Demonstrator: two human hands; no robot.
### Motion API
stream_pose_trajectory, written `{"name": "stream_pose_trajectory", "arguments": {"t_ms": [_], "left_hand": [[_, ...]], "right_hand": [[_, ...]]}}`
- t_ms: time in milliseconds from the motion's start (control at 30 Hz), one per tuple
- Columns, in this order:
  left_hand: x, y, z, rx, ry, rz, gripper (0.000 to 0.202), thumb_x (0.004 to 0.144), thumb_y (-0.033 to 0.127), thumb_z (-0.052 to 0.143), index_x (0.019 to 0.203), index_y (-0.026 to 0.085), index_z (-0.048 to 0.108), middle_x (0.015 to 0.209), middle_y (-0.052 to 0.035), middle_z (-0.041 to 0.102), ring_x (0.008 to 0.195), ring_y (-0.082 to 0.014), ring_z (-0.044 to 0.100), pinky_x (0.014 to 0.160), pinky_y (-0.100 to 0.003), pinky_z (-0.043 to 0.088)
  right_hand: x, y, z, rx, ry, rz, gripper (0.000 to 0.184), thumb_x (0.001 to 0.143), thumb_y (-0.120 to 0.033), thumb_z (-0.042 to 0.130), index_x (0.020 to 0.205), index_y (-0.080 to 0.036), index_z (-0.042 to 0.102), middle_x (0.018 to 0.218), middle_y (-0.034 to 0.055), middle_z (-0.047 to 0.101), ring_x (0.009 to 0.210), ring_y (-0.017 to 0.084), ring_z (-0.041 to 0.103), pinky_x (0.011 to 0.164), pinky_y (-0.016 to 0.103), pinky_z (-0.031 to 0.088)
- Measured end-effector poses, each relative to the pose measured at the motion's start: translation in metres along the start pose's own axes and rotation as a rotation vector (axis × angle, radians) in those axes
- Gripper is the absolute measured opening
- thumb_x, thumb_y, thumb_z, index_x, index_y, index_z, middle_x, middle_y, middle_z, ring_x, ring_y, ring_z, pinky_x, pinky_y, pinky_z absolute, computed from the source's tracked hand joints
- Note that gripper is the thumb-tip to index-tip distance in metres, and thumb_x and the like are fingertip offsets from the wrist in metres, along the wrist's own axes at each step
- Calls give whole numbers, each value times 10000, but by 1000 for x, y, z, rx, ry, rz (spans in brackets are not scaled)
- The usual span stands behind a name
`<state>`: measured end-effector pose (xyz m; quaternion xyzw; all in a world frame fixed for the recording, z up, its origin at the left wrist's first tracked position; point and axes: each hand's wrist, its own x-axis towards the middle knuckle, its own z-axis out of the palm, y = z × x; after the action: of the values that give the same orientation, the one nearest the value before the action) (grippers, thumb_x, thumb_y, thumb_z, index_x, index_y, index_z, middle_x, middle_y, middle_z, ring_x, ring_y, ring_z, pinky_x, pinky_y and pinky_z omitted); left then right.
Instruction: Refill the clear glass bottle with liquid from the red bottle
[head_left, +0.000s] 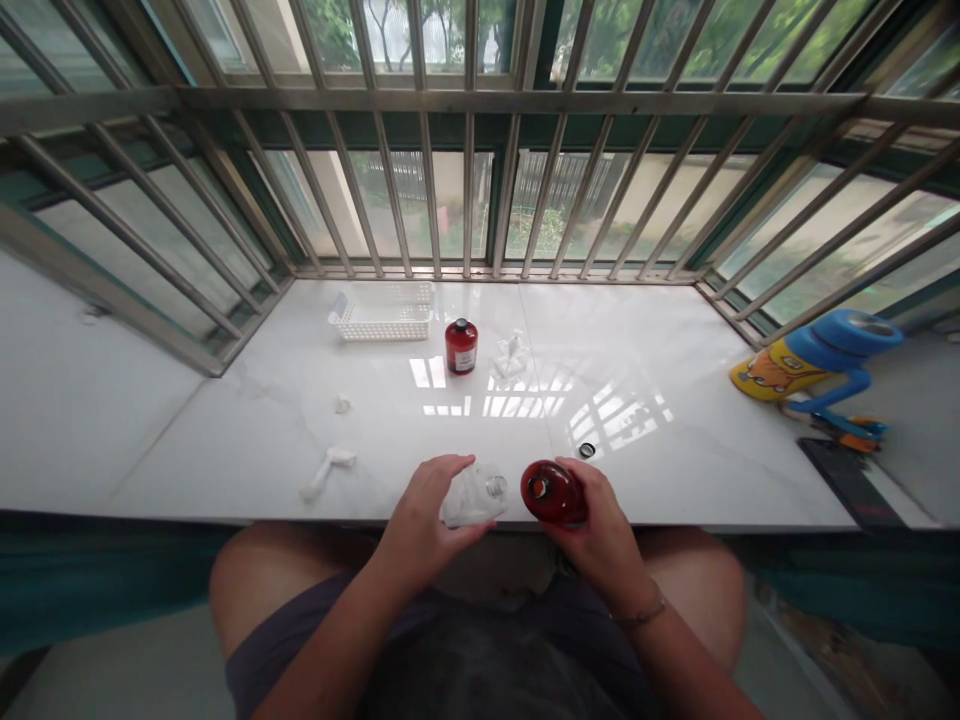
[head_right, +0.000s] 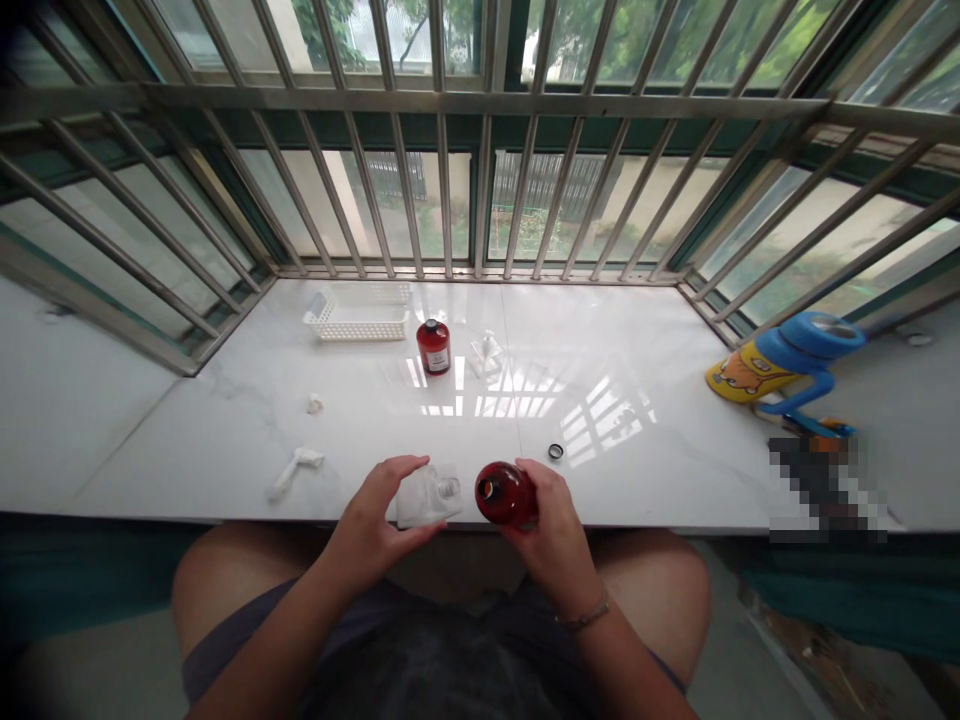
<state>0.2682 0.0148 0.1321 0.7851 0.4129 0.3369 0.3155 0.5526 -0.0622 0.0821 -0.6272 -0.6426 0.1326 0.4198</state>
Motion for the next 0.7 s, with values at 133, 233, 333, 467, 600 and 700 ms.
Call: {"name": "stream_pose_trajectory", "arguments": {"t_ms": [133, 233, 333, 467, 600, 700], "left_hand": [[-5, 2, 0, 9, -2, 8, 750, 810, 351, 966, 1469, 327, 610, 1417, -110, 709, 1337, -342, 681, 1170, -534, 572], [-8, 2, 1, 5, 20, 1, 759, 800, 364, 977, 1464, 322, 613, 1406, -104, 715, 1317, -332, 692, 1155, -513, 583], [-11, 1, 3, 2, 19, 4, 770, 797, 368, 981, 1467, 318, 606, 1410, -105, 713, 1316, -328, 691, 1150, -505, 584], [-12, -1, 6, -10, 8, 0, 783, 801, 363, 982, 1478, 301, 593, 1417, -109, 709, 1324, -323, 689, 1161, -513, 576], [-12, -4, 7, -21, 4, -19, 771, 797, 352, 984, 1466, 291, 606, 1409, -108, 716, 1318, -322, 696, 1159, -511, 578], [-13, -5, 9, -32, 13, -31, 766, 788, 355, 987, 1455, 288, 617, 1400, -104, 722, 1310, -319, 703, 1154, -502, 583]], "right_hand": [[9, -6, -1, -27, -7, -74, 749, 894, -244, 811, 1570, -323, 495, 1454, 131, 651, 1339, 385, 634, 1120, 616, 563], [14, -7, -2, -71, -19, -107, 776, 890, -187, 777, 1590, -330, 475, 1453, 134, 650, 1335, 391, 633, 1117, 631, 560], [17, -8, -3, -123, -33, -153, 787, 900, -145, 738, 1608, -334, 450, 1457, 136, 643, 1335, 392, 626, 1120, 654, 548], [20, -10, -5, -193, -25, -225, 752, 914, -106, 707, 1604, -289, 471, 1457, 151, 648, 1339, 386, 620, 1127, 656, 538], [24, -12, -6, -242, -25, -281, 744, 907, -65, 681, 1598, -268, 495, 1446, 152, 667, 1349, 379, 622, 1133, 634, 536], [25, -13, -6, -269, -21, -309, 745, 916, -60, 669, 1609, -271, 494, 1453, 146, 675, 1360, 376, 623, 1148, 627, 528]]}}
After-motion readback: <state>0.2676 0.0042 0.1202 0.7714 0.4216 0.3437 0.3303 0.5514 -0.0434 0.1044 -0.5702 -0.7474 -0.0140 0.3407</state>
